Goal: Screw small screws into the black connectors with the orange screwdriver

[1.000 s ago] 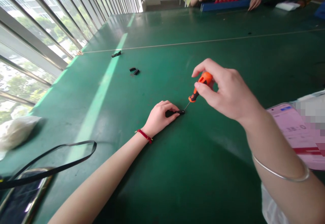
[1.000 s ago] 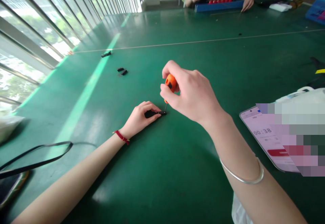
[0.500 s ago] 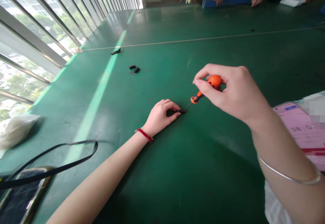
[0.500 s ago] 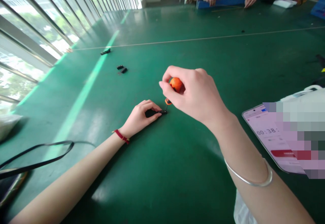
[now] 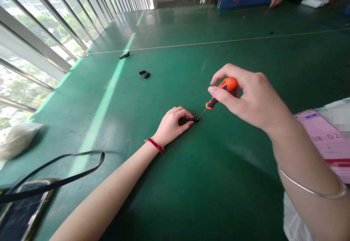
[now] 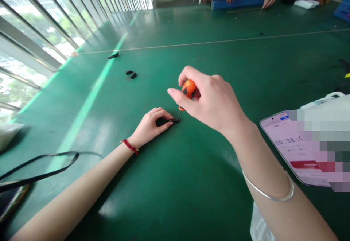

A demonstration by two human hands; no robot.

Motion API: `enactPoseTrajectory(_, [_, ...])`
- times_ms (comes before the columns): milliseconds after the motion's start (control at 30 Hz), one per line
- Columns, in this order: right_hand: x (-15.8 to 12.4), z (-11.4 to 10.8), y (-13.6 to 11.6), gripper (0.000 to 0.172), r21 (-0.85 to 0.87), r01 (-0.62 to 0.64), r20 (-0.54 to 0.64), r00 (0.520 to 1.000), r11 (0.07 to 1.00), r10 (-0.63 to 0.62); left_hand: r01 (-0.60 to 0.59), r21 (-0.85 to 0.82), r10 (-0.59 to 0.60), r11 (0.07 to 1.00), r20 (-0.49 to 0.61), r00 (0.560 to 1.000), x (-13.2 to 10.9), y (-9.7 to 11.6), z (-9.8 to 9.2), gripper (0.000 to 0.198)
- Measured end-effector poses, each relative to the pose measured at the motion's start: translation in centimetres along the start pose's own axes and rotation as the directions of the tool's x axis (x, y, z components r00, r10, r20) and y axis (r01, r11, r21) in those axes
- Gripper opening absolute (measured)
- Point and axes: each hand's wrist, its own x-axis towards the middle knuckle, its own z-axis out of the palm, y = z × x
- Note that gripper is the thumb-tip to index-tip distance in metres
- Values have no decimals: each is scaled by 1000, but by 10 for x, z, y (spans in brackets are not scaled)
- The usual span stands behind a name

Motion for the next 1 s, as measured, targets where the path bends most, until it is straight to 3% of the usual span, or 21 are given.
enactPoseTrajectory(100, [0, -1, 0, 12, -18, 6, -2, 1000, 1000, -6, 1, -1, -1, 1000, -3, 1000, 0, 0, 0, 9])
enactPoseTrajectory(200, [0, -2, -1, 28, 20, 8, 18, 1000, 1000, -8, -3, 1, 3, 1000, -5, 1000, 0, 1, 0, 8])
enactPoseTrajectory(300, [0, -1, -1, 14, -30, 1, -11, 1000, 1000, -1, -8, 5, 8, 1000, -8, 1000, 0, 1, 1, 8])
enactPoseTrajectory(367, [0, -1, 0, 19, -63, -1, -38, 999, 998, -1, -6, 7, 6, 1000, -5, 1000, 1, 2, 0, 8])
enactPoseTrajectory(433, [0, -1, 0, 13, -39, 7, -27, 1000, 999, -8, -3, 8, 3, 1000, -1, 1000, 1, 2, 1, 8])
enactPoseTrajectory(500, [0, -1, 0, 22, -6, 11, -3, 1000, 1000, -12, -2, 7, 2, 1000, -2, 1000, 0, 1, 1, 8])
enactPoseTrajectory(600, [0, -1, 0, 16, -40, -7, -13, 1000, 999, 6, -7, 3, 7, 1000, -11, 1000, 0, 1, 1, 7])
enactPoseTrajectory(667, [0, -2, 0, 24, -66, -7, -30, 1000, 998, 5, -13, 0, 13, 1000, -14, 1000, 0, 1, 1, 7])
enactPoseTrajectory(767, [0, -2, 0, 14, -4, 23, -14, 1000, 1000, -23, -20, 1, 20, 1000, -12, 1000, 1, 0, 2, 7])
enactPoseTrajectory(1000, [0, -2, -1, 30, -49, 6, -24, 1000, 999, -7, -14, 5, 14, 1000, -5, 1000, 1, 1, 1, 8])
